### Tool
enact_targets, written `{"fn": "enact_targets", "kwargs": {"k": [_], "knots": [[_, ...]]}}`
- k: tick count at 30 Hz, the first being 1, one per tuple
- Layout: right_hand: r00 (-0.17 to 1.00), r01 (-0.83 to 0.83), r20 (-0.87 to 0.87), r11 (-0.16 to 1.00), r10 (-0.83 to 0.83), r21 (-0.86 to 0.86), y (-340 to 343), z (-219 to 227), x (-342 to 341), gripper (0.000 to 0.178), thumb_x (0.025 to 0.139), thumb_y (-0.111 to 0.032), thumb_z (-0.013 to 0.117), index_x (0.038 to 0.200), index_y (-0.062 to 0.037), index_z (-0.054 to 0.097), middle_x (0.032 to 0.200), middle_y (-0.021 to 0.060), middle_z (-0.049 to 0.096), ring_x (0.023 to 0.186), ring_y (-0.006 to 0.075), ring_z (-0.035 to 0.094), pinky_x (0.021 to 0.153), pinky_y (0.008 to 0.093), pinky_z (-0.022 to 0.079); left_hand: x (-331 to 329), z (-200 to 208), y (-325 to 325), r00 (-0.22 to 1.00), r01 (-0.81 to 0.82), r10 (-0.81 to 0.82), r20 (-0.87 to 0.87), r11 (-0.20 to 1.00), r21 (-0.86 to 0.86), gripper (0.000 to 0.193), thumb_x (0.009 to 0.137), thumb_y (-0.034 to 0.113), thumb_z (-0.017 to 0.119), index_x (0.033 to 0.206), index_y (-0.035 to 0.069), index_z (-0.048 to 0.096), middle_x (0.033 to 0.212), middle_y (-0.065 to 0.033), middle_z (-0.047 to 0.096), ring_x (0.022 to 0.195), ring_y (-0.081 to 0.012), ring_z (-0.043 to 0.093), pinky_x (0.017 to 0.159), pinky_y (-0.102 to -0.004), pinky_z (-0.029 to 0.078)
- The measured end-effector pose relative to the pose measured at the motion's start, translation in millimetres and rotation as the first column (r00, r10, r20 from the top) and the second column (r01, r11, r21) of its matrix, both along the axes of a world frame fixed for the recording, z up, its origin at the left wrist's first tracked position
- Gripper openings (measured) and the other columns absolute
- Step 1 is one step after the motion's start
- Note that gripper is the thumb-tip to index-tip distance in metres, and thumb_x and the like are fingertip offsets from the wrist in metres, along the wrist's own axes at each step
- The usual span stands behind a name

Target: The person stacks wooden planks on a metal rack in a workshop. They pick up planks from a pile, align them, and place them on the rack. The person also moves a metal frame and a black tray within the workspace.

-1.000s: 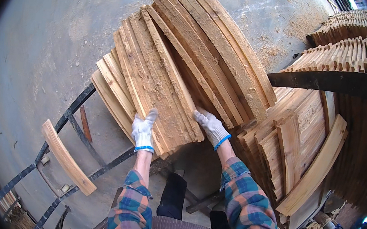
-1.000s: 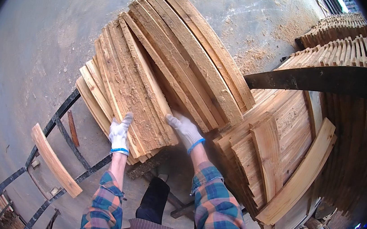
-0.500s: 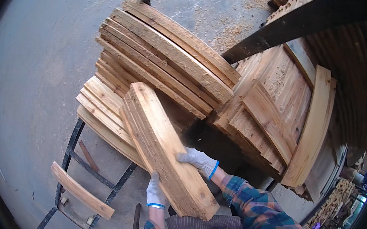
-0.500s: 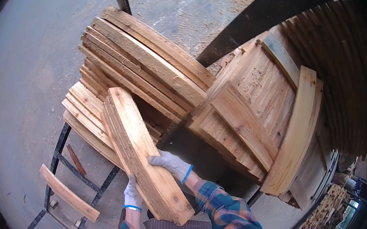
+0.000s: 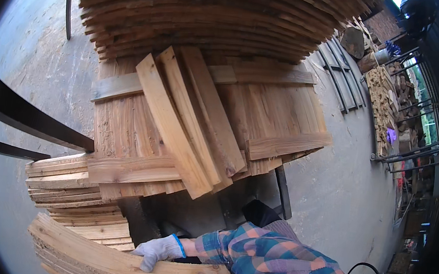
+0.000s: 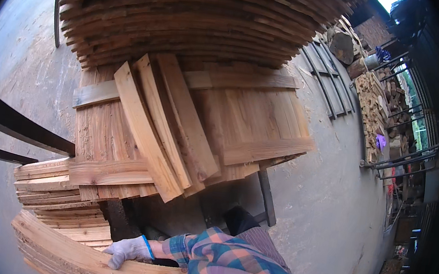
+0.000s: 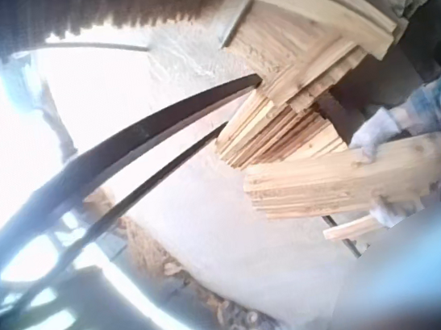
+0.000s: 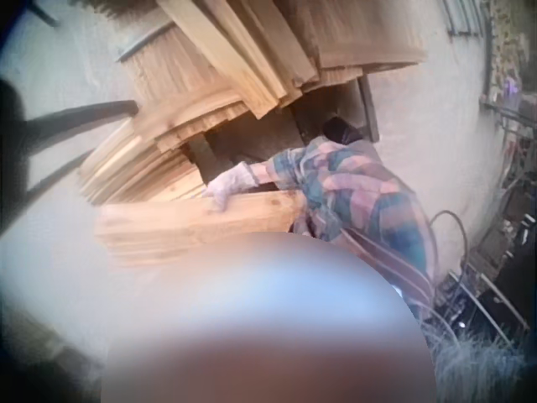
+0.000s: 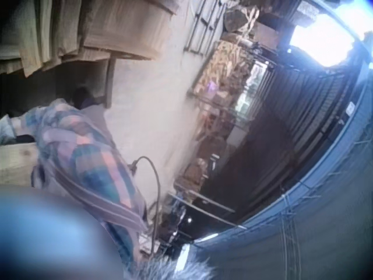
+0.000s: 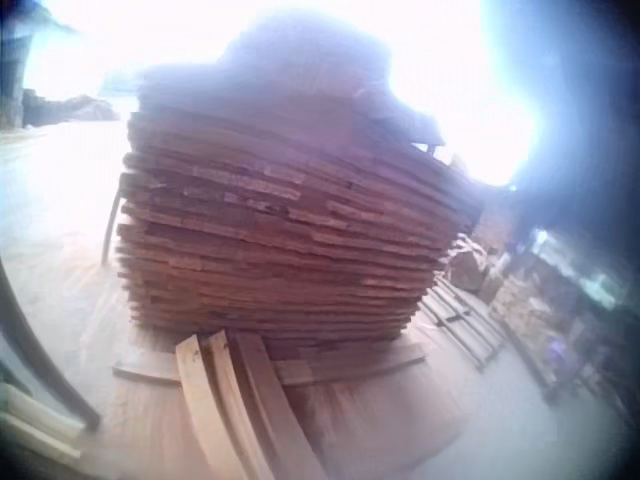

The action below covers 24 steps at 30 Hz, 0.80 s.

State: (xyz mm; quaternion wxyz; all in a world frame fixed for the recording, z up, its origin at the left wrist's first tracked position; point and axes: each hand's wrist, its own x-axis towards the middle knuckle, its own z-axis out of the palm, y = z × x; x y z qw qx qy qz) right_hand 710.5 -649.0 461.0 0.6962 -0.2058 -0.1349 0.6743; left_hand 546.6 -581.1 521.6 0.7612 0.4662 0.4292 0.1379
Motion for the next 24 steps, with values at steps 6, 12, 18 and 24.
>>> {"fn": "enact_targets", "kwargs": {"k": [6, 12, 18, 24], "knots": [[0.942, 0.332, 0.027, 0.942, -0.334, 0.055, -201, 89, 98, 0.100, 0.054, -0.034, 0.093, 0.133, 0.0072, 0.049, 0.124, 0.0144, 0.062, 0.107, 0.0190, 0.061, 0.094, 0.0327, 0.049, 78, 57, -117, 0.939, 0.226, -0.266, 0.217, 0.955, 0.193, 0.083, 0.083, 0.035, 0.075, 0.144, -0.002, 0.033, 0.133, -0.0194, 0.050, 0.115, -0.0295, 0.056, 0.094, -0.0423, 0.052], [0.724, 0.690, 0.115, 0.719, -0.681, -0.085, -448, 125, 156, 0.090, 0.061, -0.041, 0.088, 0.128, 0.0087, 0.052, 0.117, 0.0112, 0.065, 0.102, 0.0162, 0.063, 0.086, 0.0281, 0.052, 204, 86, -295, 0.890, 0.448, -0.452, 0.060, 0.891, 0.068, 0.044, 0.087, 0.005, 0.063, 0.129, 0.001, 0.047, 0.094, -0.0053, 0.061, 0.079, -0.0173, 0.062, 0.072, -0.0319, 0.055], [0.469, 0.858, 0.386, 0.308, -0.794, -0.410, -677, 48, 201, 0.062, 0.082, -0.022, 0.069, 0.133, 0.0059, 0.048, 0.117, 0.0092, 0.064, 0.101, 0.0176, 0.063, 0.091, 0.0313, 0.051, 332, 3, -384, 0.721, 0.691, -0.662, -0.203, 0.710, 0.136, 0.042, 0.081, 0.013, 0.069, 0.120, 0.001, 0.057, 0.099, -0.0126, 0.069, 0.085, -0.0253, 0.069, 0.076, -0.0370, 0.057], [0.347, 0.830, 0.554, -0.027, -0.757, -0.557, -786, -42, 185, 0.082, 0.079, -0.020, 0.074, 0.144, 0.0022, 0.030, 0.124, 0.0130, 0.059, 0.109, 0.0230, 0.060, 0.092, 0.0384, 0.053, 372, -48, -404, 0.617, 0.787, -0.374, -0.693, 0.268, 0.556, 0.065, 0.070, 0.023, 0.073, 0.130, 0.005, 0.054, 0.101, -0.0191, 0.071, 0.095, -0.0355, 0.067, 0.084, -0.0412, 0.053]]}}
